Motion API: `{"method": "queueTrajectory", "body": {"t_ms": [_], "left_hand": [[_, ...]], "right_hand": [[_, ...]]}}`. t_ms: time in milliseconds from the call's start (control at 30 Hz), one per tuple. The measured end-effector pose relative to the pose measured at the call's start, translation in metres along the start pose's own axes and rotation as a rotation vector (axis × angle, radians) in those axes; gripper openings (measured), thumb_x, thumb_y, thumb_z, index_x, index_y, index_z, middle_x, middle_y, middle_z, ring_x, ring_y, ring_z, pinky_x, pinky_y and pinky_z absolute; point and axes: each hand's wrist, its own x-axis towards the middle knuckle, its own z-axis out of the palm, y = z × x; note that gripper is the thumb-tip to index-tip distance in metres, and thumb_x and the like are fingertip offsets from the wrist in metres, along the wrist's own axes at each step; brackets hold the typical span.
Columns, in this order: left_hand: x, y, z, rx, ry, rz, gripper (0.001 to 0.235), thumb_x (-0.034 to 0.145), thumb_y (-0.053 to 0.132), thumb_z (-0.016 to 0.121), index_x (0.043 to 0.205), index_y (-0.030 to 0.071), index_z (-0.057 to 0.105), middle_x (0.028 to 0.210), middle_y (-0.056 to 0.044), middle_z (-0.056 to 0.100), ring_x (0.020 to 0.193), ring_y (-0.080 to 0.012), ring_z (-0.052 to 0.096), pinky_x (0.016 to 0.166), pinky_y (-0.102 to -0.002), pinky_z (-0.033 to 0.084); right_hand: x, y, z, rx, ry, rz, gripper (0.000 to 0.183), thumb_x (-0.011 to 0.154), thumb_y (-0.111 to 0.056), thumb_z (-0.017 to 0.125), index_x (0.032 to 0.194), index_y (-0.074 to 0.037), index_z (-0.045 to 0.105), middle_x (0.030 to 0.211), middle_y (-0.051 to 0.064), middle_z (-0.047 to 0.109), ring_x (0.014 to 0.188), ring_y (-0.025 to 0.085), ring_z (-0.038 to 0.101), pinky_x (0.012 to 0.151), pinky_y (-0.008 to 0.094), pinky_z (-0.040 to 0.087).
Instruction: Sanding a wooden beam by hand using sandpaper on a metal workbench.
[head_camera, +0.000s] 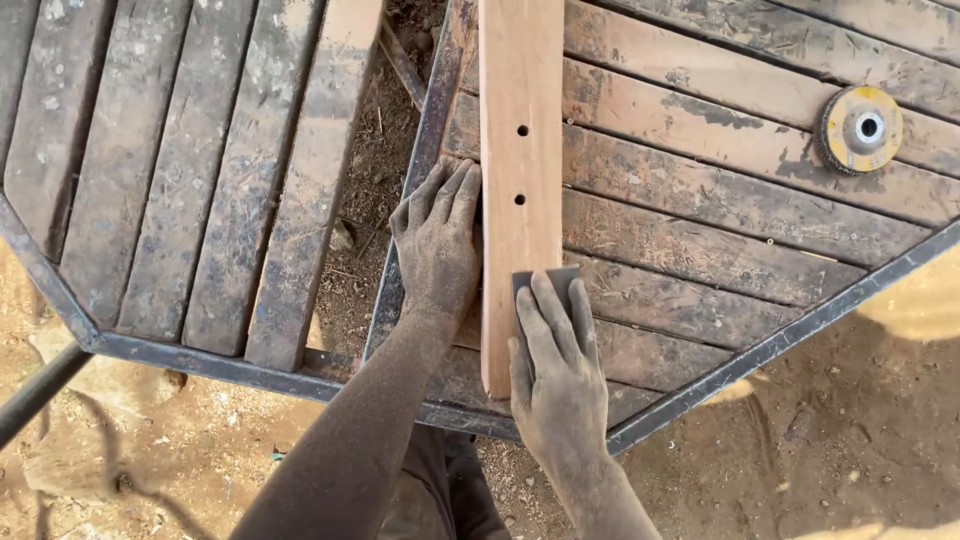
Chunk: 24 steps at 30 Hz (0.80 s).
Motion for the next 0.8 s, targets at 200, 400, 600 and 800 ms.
{"method": "queueTrajectory", "body": {"t_ms": [200, 400, 600, 800], "left_hand": [[0.006, 0.003, -0.010, 0.039, -0.056, -0.003, 0.046, 0.093, 0.016, 0.062, 0.138, 0.022, 0.061, 0.137, 0.003, 0.063, 0.130, -0.0220, 0.053, 0.095, -0.040, 0.042], [0.054, 0.002, 0.013, 0.309, 0.169, -0.167, 0.018, 0.101, 0.030, 0.058, 0.115, 0.021, 0.064, 0.101, -0.005, 0.061, 0.091, -0.0295, 0.057, 0.073, -0.046, 0.049], [0.054, 0.001, 0.015, 0.226, 0.095, -0.202, 0.042, 0.101, 0.029, 0.060, 0.140, 0.015, 0.063, 0.150, -0.004, 0.057, 0.121, -0.0266, 0.067, 0.105, -0.047, 0.050], [0.052, 0.006, 0.012, 0.194, 0.036, -0.257, 0.041, 0.105, 0.034, 0.052, 0.140, 0.016, 0.064, 0.153, -0.002, 0.054, 0.109, -0.0329, 0.067, 0.084, -0.051, 0.055]], "right_hand": [[0.138, 0.034, 0.033, 0.213, 0.082, -0.037, 0.046, 0.104, -0.015, 0.062, 0.149, -0.008, 0.053, 0.159, 0.010, 0.044, 0.147, 0.047, 0.032, 0.118, 0.057, 0.041], [0.035, -0.009, -0.012, 0.070, -0.082, -0.025, 0.046, 0.106, -0.015, 0.051, 0.150, -0.002, 0.049, 0.161, 0.009, 0.041, 0.155, 0.037, 0.026, 0.125, 0.048, 0.035], [0.033, 0.000, -0.014, -0.098, -0.119, -0.060, 0.044, 0.102, -0.022, 0.055, 0.145, -0.012, 0.058, 0.158, 0.001, 0.049, 0.152, 0.032, 0.037, 0.110, 0.045, 0.046], [0.224, 0.035, 0.026, 0.074, -0.057, -0.117, 0.043, 0.107, -0.012, 0.051, 0.148, 0.002, 0.052, 0.155, 0.016, 0.048, 0.148, 0.043, 0.029, 0.104, 0.059, 0.050]]}}
